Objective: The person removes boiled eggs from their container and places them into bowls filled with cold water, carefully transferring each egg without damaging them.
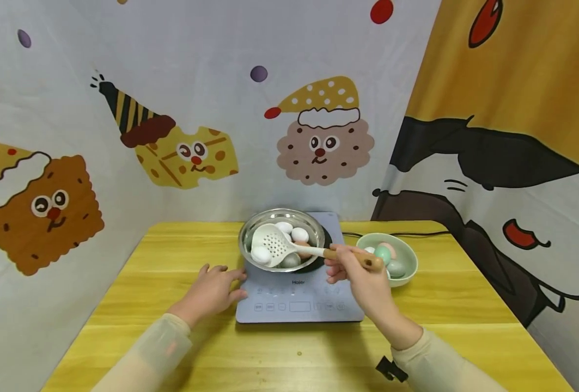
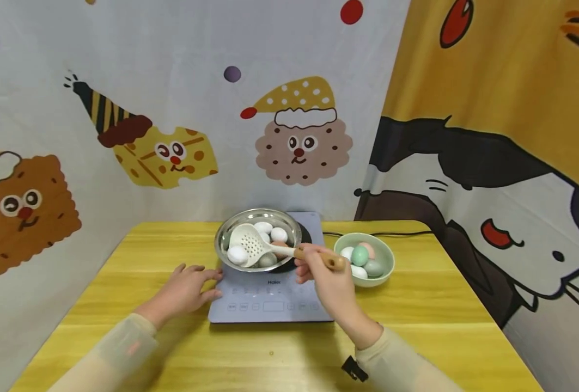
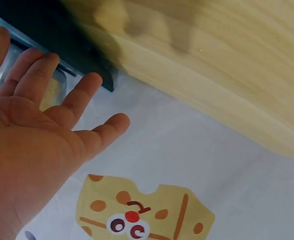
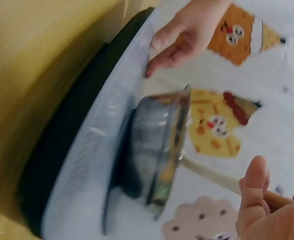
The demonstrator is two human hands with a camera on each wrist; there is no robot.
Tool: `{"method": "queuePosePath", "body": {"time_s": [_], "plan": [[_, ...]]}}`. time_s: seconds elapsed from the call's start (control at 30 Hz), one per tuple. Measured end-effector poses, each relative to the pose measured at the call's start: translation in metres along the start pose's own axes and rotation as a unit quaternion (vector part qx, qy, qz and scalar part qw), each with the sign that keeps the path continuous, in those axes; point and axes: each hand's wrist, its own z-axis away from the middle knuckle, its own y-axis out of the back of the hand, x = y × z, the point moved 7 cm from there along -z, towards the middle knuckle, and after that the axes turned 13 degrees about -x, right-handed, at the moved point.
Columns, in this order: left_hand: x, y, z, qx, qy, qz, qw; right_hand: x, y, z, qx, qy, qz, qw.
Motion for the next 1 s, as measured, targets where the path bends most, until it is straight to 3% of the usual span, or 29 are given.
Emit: {"method": "queuePosePath", "body": {"time_s": [0.07, 0.17, 0.43, 0.57, 0.73, 0.87, 1.0], "plan": [[0.002, 0.001, 0.0, -0.004, 0.0, -0.008, 1.0, 0.015, 0.012, -0.004, 0.017, -0.059, -0.056, 0.9966], [0.002, 0.0, -0.002, -0.009, 0.003, -0.011, 0.9999, 0.029, 0.023, -0.006, 0.026, -0.107, -0.108, 0.9881], [0.002, -0.001, -0.004, -0.008, 0.004, -0.004, 1.0, 0.045, 0.039, -0.008, 0.014, -0.156, -0.193, 0.9687], [0.003, -0.002, -0.002, -0.004, -0.003, 0.001, 1.0, 0.04, 0.053, -0.006, 0.015, -0.147, -0.216, 0.9651], [0.001, -0.003, 0.0, 0.004, -0.007, 0.0, 1.0, 0.025, 0.079, 0.0, 0.006, -0.118, -0.224, 0.9673], [-0.001, -0.003, 0.002, 0.003, -0.002, 0.0, 1.0, 0.012, 0.111, 0.012, -0.003, -0.089, -0.211, 0.9734], [0.0, -0.002, 0.004, 0.004, -0.003, 0.003, 1.0, 0.004, 0.152, 0.031, 0.02, -0.057, -0.211, 0.9756]]}}
